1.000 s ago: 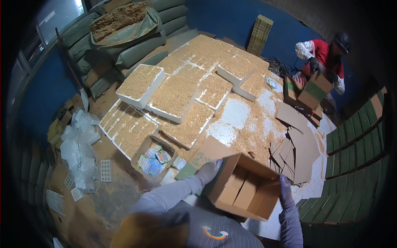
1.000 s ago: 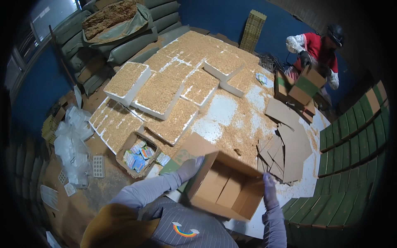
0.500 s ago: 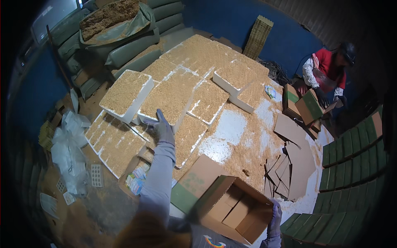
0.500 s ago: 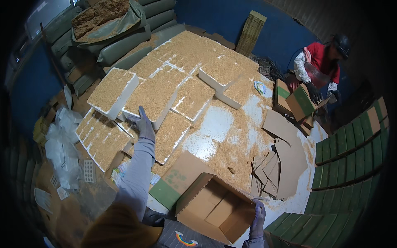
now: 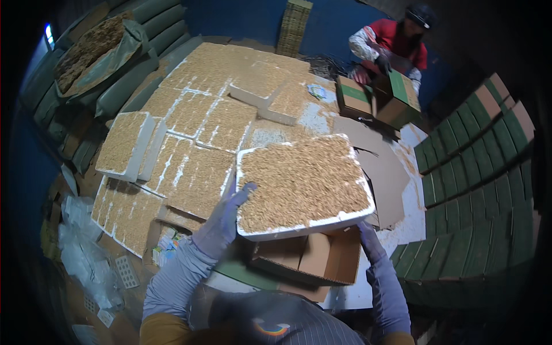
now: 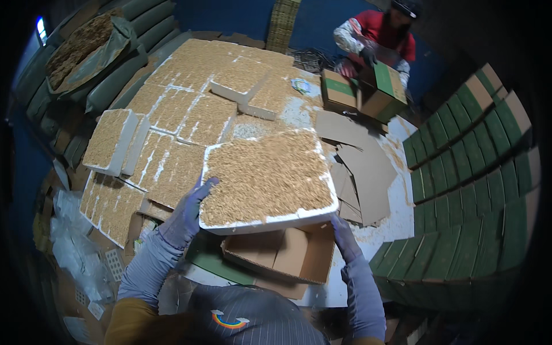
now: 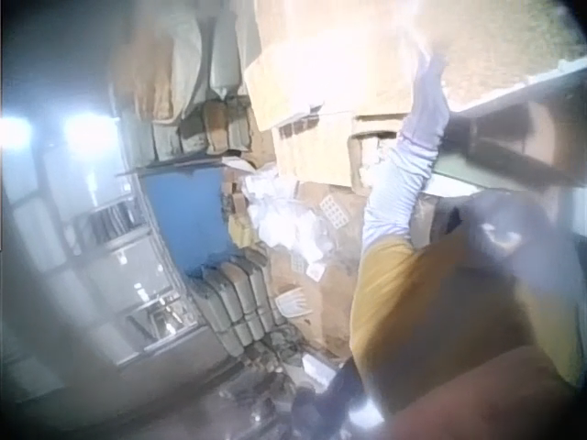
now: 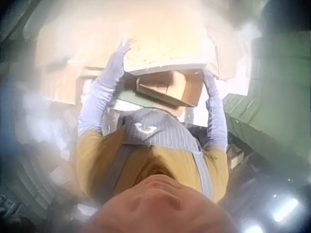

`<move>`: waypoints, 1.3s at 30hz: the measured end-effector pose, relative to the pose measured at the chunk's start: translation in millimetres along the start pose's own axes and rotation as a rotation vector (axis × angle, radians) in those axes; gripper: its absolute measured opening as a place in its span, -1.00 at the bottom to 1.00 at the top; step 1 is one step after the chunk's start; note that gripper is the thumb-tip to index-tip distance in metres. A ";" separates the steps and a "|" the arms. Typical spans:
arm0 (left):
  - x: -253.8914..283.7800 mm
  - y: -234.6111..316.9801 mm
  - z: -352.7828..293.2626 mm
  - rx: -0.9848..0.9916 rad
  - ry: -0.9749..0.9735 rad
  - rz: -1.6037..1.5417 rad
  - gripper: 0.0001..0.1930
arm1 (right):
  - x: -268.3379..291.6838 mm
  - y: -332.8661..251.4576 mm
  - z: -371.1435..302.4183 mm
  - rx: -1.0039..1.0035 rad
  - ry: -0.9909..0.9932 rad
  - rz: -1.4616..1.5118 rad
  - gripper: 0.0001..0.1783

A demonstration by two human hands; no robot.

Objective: The person packs items from trays into cardboard boxes by hand, then stacks the filled boxes into a pile.

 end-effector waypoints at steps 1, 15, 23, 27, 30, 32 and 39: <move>-10.8 -4.2 -8.0 0.007 -0.120 0.266 -0.49 | -31.4 -48.5 -26.3 0.499 0.178 -0.107 -0.58; -6.1 -27.9 -80.9 -0.020 -0.315 0.753 -0.45 | -53.0 -65.8 -67.6 0.202 0.038 -0.289 -0.40; -24.0 -81.7 -85.1 0.076 -0.345 0.925 -0.21 | 30.3 -46.8 -7.2 0.238 0.305 -0.091 -0.33; -27.7 -79.9 -84.9 0.129 -0.306 1.167 -0.21 | 126.1 -6.8 58.9 -0.046 0.911 -0.581 0.18; -30.0 -83.0 -83.5 0.438 -0.211 1.353 -0.21 | 135.7 -3.0 98.2 -0.145 0.969 -0.782 0.32; -36.2 -80.6 -85.5 0.347 -0.195 1.412 -0.28 | 138.8 6.1 109.1 -0.015 0.980 -0.910 0.16; 0.6 -10.9 -104.1 0.059 -0.090 1.484 -0.69 | 184.5 -18.9 41.4 0.113 1.026 -1.185 -0.47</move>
Point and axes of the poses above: each hand's wrist, its own z-axis towards the middle knuckle, its own x-axis out of the back of the hand, y = z × x, the point moved 6 cm from there along z, towards the middle knuckle, and after that the axes turned 11 degrees about -x, right-handed, at the moved point
